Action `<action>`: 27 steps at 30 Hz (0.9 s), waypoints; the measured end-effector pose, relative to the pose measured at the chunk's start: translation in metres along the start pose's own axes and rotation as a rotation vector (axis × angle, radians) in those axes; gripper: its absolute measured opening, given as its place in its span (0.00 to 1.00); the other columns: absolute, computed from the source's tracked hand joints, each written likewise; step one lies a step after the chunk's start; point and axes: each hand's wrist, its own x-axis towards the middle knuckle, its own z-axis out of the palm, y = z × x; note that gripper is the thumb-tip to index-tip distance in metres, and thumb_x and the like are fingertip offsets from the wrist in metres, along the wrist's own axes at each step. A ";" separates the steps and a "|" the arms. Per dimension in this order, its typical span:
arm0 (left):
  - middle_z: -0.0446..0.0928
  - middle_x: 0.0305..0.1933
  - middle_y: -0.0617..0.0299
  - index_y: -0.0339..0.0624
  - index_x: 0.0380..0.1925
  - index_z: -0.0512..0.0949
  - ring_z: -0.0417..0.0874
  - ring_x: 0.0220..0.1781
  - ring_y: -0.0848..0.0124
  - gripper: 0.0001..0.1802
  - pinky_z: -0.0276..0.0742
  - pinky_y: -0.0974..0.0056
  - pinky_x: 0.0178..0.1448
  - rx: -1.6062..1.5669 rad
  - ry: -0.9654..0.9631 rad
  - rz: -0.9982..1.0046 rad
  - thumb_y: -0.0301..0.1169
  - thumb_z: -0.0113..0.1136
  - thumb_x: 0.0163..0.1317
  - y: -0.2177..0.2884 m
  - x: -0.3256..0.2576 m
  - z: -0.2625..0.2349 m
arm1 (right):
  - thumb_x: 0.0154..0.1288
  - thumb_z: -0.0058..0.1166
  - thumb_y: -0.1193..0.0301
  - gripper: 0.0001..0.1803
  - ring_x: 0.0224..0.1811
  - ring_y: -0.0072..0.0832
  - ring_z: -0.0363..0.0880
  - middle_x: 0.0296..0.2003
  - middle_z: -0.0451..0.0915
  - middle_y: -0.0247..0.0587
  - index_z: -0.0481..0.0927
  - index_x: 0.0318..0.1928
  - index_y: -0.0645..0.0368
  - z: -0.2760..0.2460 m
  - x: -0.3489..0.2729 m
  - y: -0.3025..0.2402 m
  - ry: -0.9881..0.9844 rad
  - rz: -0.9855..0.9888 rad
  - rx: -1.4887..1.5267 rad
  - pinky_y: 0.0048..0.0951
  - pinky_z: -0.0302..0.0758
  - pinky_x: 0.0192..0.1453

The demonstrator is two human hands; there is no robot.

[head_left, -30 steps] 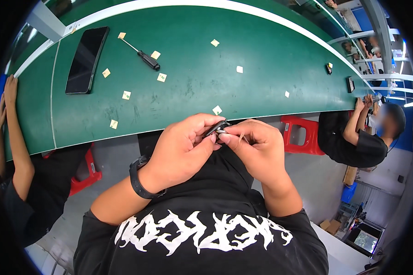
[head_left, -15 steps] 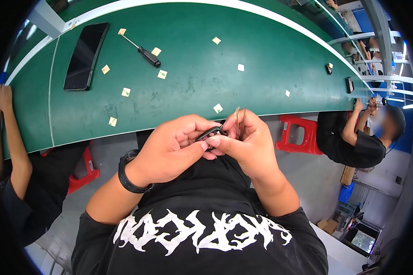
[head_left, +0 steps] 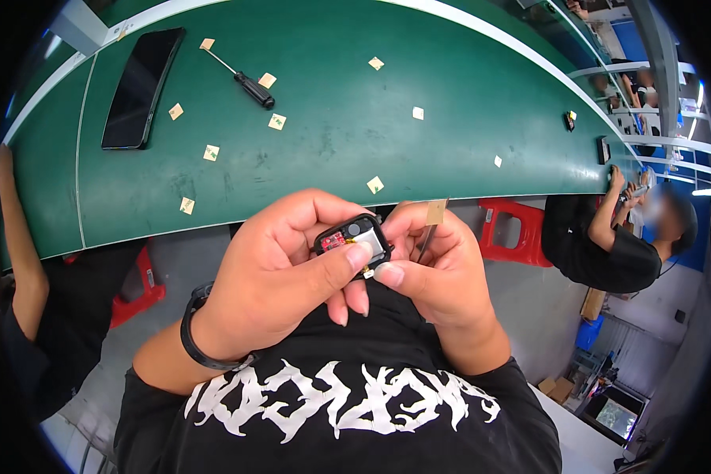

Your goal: The user is assembling a small electronic device, likely a smartwatch or component, at a factory workbench.

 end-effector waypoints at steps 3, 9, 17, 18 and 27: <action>0.82 0.42 0.51 0.29 0.53 0.71 0.84 0.27 0.74 0.12 0.78 0.74 0.23 0.028 0.021 0.008 0.22 0.55 0.71 0.000 0.000 -0.002 | 0.64 0.64 0.85 0.15 0.40 0.12 0.78 0.44 0.84 0.36 0.79 0.50 0.65 0.002 0.001 0.000 -0.034 0.023 0.037 0.19 0.75 0.45; 0.81 0.38 0.55 0.31 0.49 0.73 0.79 0.22 0.79 0.09 0.71 0.77 0.19 0.107 0.090 -0.030 0.22 0.56 0.71 0.000 0.006 0.001 | 0.64 0.64 0.84 0.14 0.37 0.11 0.76 0.41 0.83 0.33 0.80 0.49 0.65 -0.003 0.002 0.002 -0.009 0.074 0.033 0.17 0.73 0.42; 0.80 0.35 0.58 0.31 0.45 0.74 0.76 0.20 0.82 0.07 0.65 0.78 0.18 0.146 0.124 -0.105 0.22 0.58 0.69 0.007 0.013 0.000 | 0.65 0.65 0.83 0.13 0.33 0.08 0.73 0.35 0.80 0.27 0.80 0.49 0.65 0.001 0.004 0.005 0.075 0.155 0.055 0.14 0.73 0.39; 0.80 0.35 0.58 0.31 0.45 0.74 0.76 0.20 0.82 0.07 0.65 0.78 0.18 0.150 0.125 -0.105 0.22 0.58 0.69 0.007 0.013 0.000 | 0.65 0.65 0.83 0.13 0.33 0.08 0.73 0.35 0.80 0.26 0.80 0.49 0.65 0.001 0.005 0.005 0.092 0.168 0.051 0.14 0.73 0.39; 0.80 0.32 0.62 0.33 0.43 0.75 0.75 0.20 0.84 0.07 0.64 0.77 0.19 0.186 0.151 -0.133 0.23 0.59 0.68 0.005 0.014 -0.003 | 0.64 0.67 0.82 0.11 0.31 0.07 0.73 0.33 0.80 0.26 0.81 0.45 0.66 -0.002 0.005 0.008 0.096 0.171 -0.016 0.13 0.72 0.36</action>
